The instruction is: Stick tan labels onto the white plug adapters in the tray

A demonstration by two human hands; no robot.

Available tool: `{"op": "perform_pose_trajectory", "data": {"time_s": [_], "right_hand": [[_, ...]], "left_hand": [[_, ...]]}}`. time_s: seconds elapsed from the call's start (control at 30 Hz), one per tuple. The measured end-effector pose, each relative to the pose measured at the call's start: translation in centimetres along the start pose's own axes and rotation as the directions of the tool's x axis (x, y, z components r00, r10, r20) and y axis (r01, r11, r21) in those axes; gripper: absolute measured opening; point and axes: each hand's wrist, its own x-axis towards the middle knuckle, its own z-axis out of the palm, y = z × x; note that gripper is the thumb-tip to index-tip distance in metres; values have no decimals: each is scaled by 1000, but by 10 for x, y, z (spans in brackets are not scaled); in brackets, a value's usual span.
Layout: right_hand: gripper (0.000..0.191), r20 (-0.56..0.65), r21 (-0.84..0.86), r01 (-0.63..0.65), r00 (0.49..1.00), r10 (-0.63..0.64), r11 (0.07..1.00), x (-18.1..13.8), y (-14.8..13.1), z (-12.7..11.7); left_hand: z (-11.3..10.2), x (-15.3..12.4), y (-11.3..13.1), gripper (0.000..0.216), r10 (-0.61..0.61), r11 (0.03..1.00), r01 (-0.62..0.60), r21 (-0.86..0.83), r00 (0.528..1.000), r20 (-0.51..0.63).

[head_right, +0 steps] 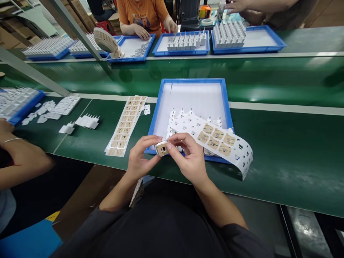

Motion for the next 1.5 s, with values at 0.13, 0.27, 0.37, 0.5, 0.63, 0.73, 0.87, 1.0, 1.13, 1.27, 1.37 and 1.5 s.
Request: {"op": "perform_pose_trajectory", "data": {"time_s": [0.13, 0.27, 0.37, 0.5, 0.63, 0.73, 0.87, 1.0, 1.13, 1.27, 1.37, 1.5], "right_hand": [[11, -26, -37, 20, 999, -21, 999, -1, 0, 3], [13, -41, -50, 31, 999, -33, 998, -2, 2, 5], [15, -47, -60, 44, 998, -47, 997, -3, 3, 6], [15, -51, -82, 55, 997, -59, 995, -3, 3, 7], [16, -61, -156, 90, 993, -101, 984, -4, 2, 9], [19, -59, -313, 187, 975, -215, 931, -3, 2, 11], [15, 18, -547, 365, 905, -426, 753, 2, 0, 13], [8, -13, -459, 287, 944, -329, 841, 6, 3, 10], [11, 160, -57, 25, 987, -15, 998, 6, 11, 4], [31, 246, 116, -108, 966, 77, 987, 3, 18, 6], [32, 166, 125, -114, 982, 93, 986, 1, 21, 15], [16, 58, 204, -84, 996, 73, 975, 1, 22, 25]], "left_hand": [[0, 0, 1, 36, 18, 1000, -18, -6, 1000, -5], [0, 1, 3, 36, 31, 1000, -30, 6, 999, -13], [0, 2, 4, 36, 36, 999, -36, 12, 999, -14], [0, 2, 4, 35, 58, 998, -57, 42, 998, -24], [0, 2, 4, 32, 83, 994, -80, 79, 996, -38], [0, 1, 2, 32, 92, 991, -88, 98, 995, -39], [0, -1, 0, 37, 104, 991, -101, 84, 994, -40], [4, -4, -3, 40, 87, 996, -86, 18, 992, -92], [8, -9, -8, 42, 25, 994, -39, -105, 991, -133], [15, -12, -17, 37, -27, 987, -3, -161, 983, -183], [22, -13, -20, 31, 30, 995, -51, -90, 977, -213], [29, -12, -19, 33, 151, 988, -146, 38, 955, -256]]}}
